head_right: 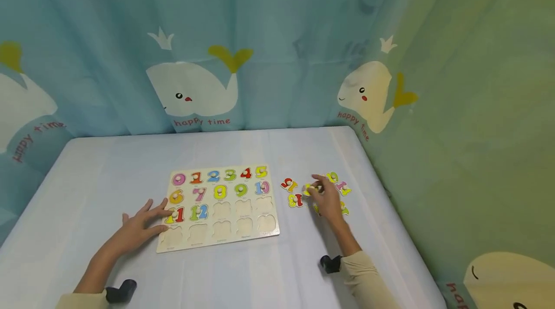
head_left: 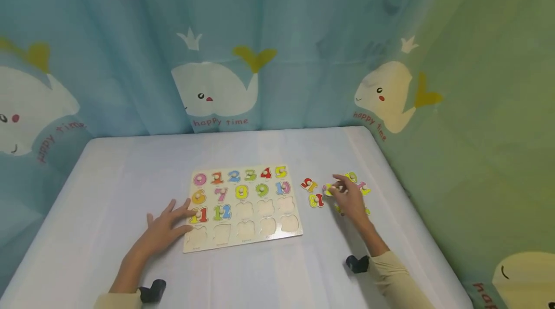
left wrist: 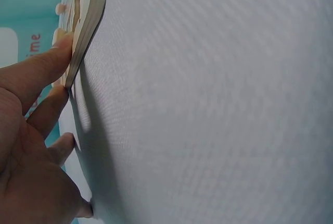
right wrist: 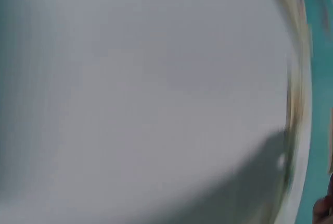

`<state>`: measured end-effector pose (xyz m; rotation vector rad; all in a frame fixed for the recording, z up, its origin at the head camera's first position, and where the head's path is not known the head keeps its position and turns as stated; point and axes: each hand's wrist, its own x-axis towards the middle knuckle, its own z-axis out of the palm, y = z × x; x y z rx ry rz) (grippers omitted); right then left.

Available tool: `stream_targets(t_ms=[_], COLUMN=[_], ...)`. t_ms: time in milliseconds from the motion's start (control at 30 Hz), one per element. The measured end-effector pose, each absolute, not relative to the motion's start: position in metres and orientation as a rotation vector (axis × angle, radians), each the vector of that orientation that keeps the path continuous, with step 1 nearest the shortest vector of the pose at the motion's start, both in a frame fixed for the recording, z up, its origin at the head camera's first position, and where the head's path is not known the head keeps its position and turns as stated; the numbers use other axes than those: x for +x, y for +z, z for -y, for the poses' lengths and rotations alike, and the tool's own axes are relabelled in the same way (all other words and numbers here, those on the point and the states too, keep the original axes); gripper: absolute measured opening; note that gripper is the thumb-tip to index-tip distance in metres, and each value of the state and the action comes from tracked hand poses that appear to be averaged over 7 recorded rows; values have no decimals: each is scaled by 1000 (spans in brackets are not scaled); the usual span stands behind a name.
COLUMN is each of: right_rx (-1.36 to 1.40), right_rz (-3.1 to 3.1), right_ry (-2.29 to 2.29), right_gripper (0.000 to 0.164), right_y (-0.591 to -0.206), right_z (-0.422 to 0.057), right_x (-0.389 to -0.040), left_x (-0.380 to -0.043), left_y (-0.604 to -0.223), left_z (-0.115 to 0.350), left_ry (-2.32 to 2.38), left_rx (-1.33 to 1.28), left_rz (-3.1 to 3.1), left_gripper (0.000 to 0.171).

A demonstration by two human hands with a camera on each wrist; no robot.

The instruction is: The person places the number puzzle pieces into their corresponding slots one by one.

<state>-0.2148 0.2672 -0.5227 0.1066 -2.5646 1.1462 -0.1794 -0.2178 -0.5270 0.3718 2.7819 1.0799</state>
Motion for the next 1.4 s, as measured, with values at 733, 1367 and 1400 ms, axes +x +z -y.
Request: stream_targets(t_ms=[733,1367,1400], right_rx=[744,-44,-97], right_rz=[2718,2604,2597], right_ry=[1105,1250,1203], right_gripper=[34,28,29], right_y=[-545,-523,-522], right_z=[-73,-231,-251], right_x=[-220,-227,-226], left_x=[-180,-182,-182], left_y=[-523,-526,-525], left_z=[217,218,219], left_ry=[1098,1053,1051], left_rx=[395,357,355], left_rz=[-2764,-2762,-2762], left_gripper=[35,39,39])
